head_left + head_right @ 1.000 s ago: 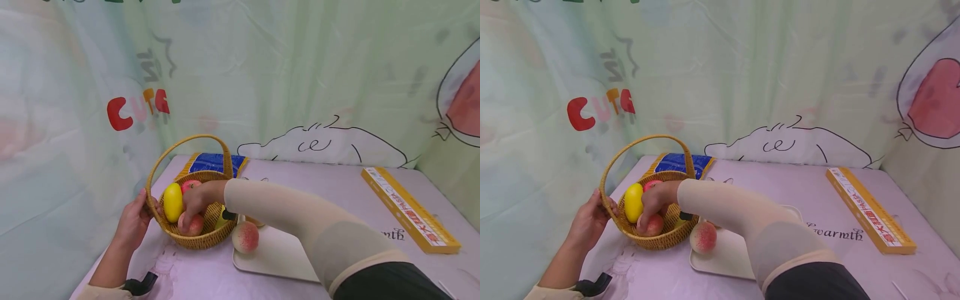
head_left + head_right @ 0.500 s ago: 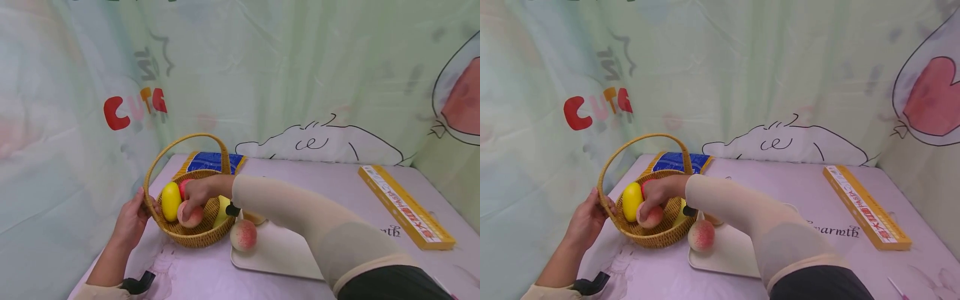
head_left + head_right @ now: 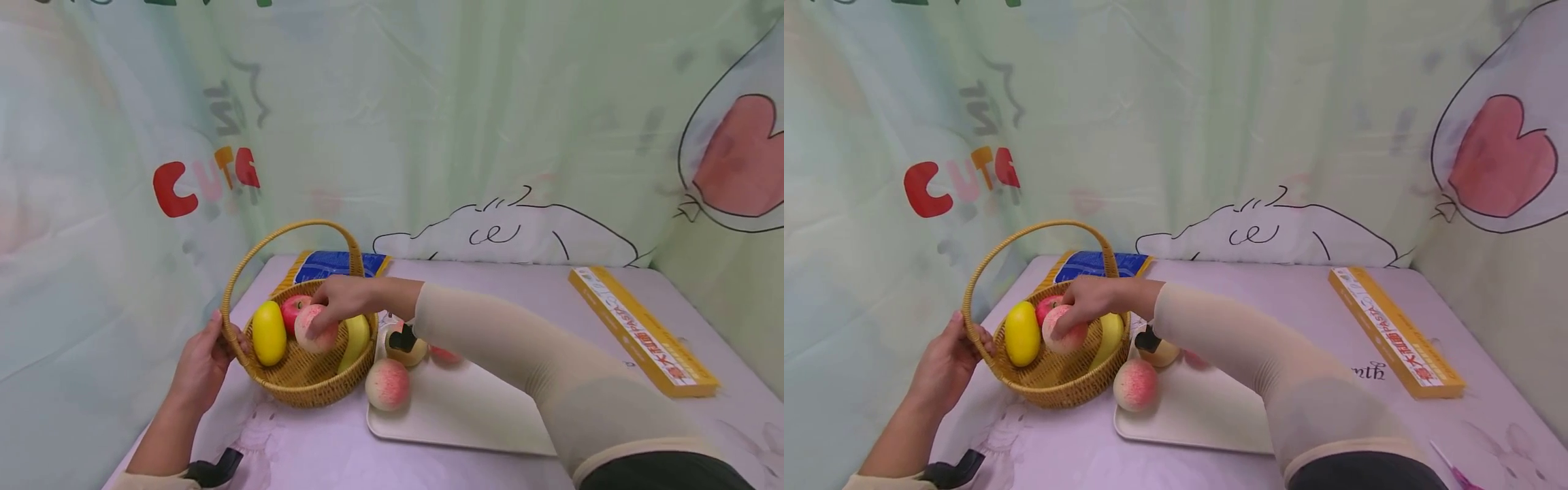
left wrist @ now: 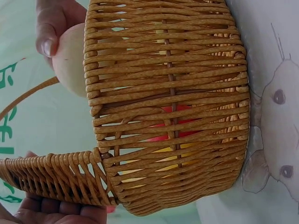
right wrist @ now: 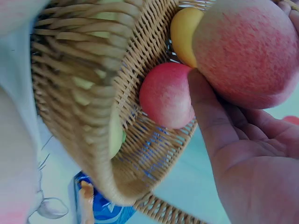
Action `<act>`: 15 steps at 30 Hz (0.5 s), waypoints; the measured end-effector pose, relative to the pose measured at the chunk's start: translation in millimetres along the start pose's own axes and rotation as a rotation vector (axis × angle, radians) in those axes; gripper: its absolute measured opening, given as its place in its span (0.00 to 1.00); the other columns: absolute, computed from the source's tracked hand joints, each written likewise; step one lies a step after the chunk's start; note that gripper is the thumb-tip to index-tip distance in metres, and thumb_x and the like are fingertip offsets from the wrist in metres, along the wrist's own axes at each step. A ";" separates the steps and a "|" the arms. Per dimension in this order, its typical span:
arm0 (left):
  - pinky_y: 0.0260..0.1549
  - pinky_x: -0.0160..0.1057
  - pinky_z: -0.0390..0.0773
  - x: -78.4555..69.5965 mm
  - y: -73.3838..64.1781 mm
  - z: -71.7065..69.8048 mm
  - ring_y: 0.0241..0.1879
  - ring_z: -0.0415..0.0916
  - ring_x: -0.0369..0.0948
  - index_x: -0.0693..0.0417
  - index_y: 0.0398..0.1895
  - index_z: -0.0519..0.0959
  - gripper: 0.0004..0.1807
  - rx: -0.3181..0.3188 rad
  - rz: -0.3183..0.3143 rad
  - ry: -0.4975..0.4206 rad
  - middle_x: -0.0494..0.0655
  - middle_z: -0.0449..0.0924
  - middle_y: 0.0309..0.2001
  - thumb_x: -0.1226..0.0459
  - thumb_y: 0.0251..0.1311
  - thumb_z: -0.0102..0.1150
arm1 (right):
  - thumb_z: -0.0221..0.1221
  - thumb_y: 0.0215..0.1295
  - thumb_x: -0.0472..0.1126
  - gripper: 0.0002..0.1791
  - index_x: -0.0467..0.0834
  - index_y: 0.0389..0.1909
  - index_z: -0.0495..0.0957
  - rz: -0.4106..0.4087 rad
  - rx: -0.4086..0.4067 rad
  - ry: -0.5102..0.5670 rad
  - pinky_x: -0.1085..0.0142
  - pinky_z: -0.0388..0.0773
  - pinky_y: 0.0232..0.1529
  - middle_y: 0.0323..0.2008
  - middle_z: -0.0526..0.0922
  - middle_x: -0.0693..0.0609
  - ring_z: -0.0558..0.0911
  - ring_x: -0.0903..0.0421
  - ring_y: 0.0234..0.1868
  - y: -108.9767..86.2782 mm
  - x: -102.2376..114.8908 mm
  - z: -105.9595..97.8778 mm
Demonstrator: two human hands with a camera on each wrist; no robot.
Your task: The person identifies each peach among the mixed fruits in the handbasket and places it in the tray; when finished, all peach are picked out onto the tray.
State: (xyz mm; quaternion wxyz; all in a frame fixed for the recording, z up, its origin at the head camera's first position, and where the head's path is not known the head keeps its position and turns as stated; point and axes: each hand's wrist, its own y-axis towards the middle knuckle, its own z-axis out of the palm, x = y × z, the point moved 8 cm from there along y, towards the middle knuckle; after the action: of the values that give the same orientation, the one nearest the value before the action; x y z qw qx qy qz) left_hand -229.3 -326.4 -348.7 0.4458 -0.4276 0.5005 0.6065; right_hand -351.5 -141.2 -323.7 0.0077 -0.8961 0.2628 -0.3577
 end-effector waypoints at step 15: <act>0.46 0.29 0.79 2.1 -1.2 -1.4 0.35 0.78 0.36 0.49 0.39 0.78 0.23 0.005 -0.010 0.015 0.39 0.80 0.32 0.48 0.83 0.37 | 0.71 0.62 0.55 0.22 0.49 0.53 0.85 -0.019 -0.140 0.107 0.66 0.81 0.44 0.40 0.87 0.56 0.81 0.58 0.42 -52.0 -9.0 -23.1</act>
State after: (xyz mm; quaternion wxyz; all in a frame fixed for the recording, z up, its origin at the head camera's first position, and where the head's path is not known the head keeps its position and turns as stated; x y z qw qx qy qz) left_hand -228.5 -327.4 -351.2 0.4462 -0.4337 0.5032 0.5996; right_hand -347.6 -88.1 -301.7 -0.0725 -0.8766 0.2785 -0.3857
